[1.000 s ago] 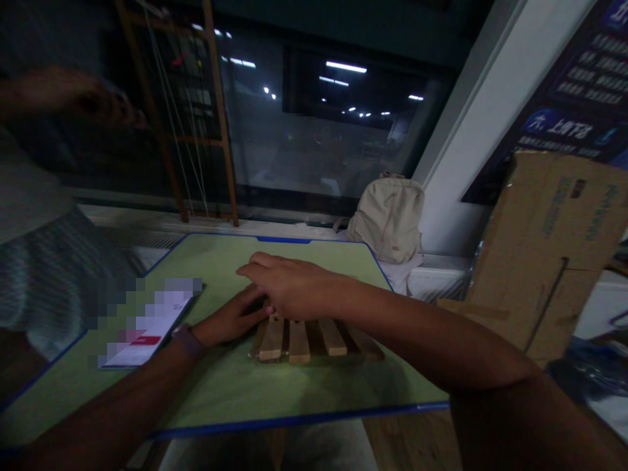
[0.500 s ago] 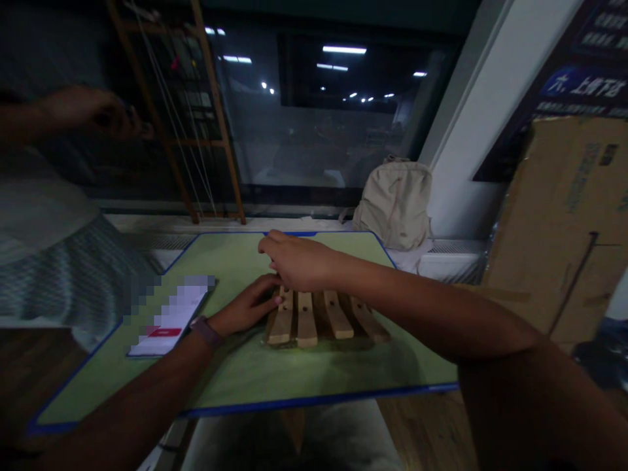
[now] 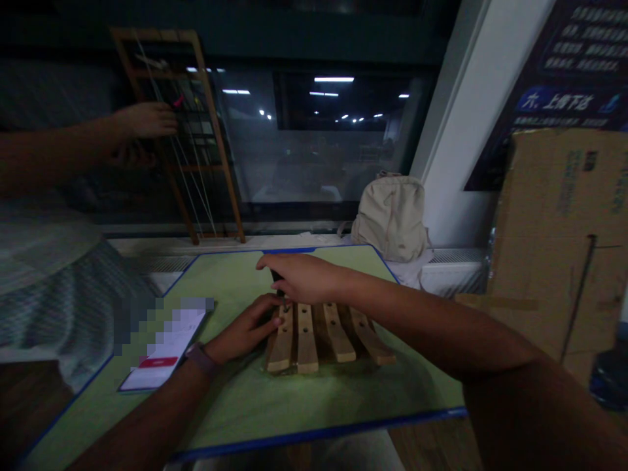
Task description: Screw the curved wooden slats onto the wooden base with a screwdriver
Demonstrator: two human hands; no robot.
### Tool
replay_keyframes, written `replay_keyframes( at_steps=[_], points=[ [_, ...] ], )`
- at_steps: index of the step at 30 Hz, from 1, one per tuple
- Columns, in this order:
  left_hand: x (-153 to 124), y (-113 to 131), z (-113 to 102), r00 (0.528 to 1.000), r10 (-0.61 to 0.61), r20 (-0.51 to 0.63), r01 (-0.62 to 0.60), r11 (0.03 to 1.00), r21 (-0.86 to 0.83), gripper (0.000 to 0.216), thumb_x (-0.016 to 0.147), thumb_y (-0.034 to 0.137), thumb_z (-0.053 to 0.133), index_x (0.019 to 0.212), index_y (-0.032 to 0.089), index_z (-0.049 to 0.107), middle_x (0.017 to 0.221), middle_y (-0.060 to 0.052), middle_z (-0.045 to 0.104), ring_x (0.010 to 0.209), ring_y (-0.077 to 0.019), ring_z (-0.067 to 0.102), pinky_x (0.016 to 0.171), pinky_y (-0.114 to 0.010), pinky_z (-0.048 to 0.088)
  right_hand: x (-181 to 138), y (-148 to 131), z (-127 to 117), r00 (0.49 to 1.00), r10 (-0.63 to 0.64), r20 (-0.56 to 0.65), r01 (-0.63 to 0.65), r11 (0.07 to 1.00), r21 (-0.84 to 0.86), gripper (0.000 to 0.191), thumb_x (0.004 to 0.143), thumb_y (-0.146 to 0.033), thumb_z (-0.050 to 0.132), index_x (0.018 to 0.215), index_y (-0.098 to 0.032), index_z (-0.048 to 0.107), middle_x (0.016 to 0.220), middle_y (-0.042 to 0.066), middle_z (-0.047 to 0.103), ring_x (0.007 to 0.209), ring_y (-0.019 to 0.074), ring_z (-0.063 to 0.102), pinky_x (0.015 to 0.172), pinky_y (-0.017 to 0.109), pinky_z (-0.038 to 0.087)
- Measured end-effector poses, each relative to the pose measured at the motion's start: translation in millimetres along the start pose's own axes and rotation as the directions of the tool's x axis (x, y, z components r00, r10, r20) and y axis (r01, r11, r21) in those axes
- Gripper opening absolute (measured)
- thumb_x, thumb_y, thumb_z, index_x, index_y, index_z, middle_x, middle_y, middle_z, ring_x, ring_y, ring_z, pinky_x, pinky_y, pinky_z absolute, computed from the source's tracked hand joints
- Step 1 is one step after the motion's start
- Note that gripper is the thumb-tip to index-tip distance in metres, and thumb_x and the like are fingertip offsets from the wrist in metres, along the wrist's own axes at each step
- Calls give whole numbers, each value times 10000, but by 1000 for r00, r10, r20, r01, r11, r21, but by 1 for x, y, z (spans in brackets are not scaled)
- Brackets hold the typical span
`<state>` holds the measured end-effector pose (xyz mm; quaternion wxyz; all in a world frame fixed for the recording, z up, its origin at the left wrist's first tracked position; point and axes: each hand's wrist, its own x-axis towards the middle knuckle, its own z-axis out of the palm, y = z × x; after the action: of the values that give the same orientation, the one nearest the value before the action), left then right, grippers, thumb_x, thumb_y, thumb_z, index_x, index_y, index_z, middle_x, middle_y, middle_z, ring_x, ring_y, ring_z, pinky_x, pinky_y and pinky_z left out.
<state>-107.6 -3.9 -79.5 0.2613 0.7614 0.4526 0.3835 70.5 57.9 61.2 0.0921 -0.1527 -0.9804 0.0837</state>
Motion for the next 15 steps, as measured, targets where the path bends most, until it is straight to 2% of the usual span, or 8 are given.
replay_keyframes(
  at_steps=[4,7,11,15],
  points=[
    [0,-1,0,1000,3,5,-3,1000,11,399,911,414,522,1253,208,515,1253,-99,549,1188,-247,496,1061,-419,368,1,0,6,999,-35,-36,30,991,-129,305,885,-277,557,1175,-190,519,1019,83,674,869,209,619,673,291,404],
    [0,1,-1,1000,4,8,-4,1000,19,369,914,419,514,1212,203,528,1255,-99,550,1192,-247,493,1060,-416,369,0,3,10,997,-44,-56,33,983,-179,280,890,-318,544,1132,-177,556,1043,113,666,904,237,620,686,316,417],
    [0,1,0,1000,-5,16,5,1000,11,318,922,414,502,1162,206,529,1215,-96,559,1164,-234,511,1042,-399,385,-5,5,8,992,-41,-118,35,998,-56,412,886,-185,507,1294,-128,481,1213,165,602,1061,231,586,829,349,448],
    [-1,-3,2,999,-31,4,31,1000,1,392,916,425,509,1234,196,486,1262,-111,537,1189,-248,493,1044,-419,379,-3,1,5,981,-168,-98,173,984,42,320,872,-105,480,1180,-130,563,1151,119,641,1057,185,581,881,310,435]
  ],
)
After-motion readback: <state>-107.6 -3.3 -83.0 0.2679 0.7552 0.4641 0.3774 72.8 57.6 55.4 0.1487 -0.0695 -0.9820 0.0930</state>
